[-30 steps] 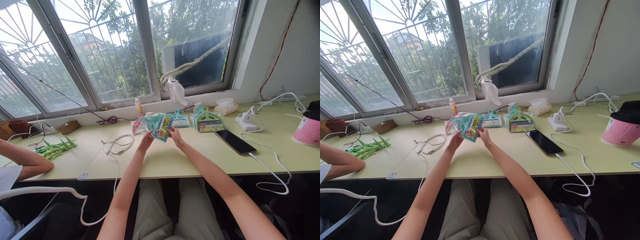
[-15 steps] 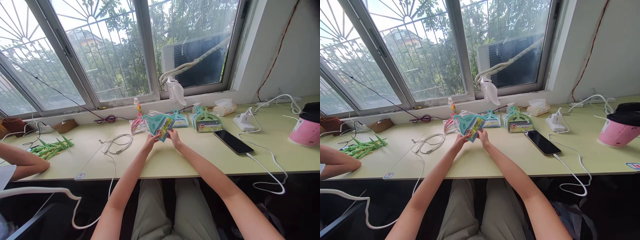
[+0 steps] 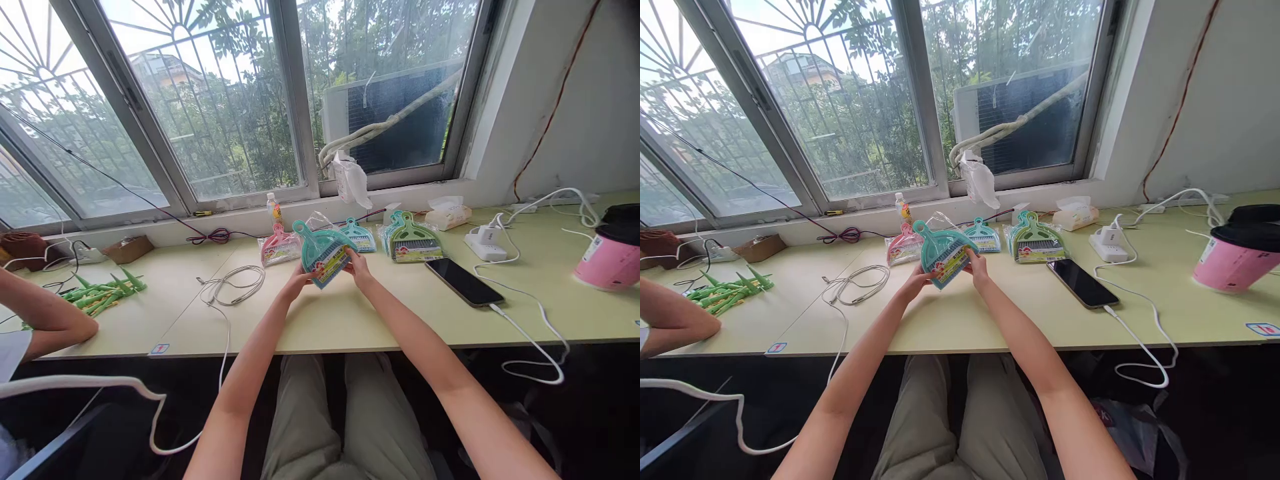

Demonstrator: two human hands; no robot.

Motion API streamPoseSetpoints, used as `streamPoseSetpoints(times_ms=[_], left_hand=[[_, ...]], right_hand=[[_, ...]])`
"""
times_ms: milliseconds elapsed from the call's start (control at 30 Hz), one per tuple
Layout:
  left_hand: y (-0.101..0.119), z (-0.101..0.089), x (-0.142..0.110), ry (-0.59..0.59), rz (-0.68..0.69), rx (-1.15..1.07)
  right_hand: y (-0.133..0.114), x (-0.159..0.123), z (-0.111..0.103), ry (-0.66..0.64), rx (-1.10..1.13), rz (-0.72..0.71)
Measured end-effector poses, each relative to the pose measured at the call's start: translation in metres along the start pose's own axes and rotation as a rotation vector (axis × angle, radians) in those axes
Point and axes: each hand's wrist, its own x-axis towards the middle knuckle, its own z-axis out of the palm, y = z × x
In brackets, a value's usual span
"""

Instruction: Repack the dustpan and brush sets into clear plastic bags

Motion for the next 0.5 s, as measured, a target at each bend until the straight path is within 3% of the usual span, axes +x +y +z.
streamPoseSetpoints(times_ms=[333,500], left_hand=[[-0.007,-0.005,0.004,-0.05,0.024,-0.048],[-0.009,-0.008,0.007,0.011,0.025,-0.121]], right_hand=[[-0.007,-0.005,0.001,-0.058,-0.036,-0.011],[-0.004,-0.005,0.004,-0.3,0.033,-0.071]])
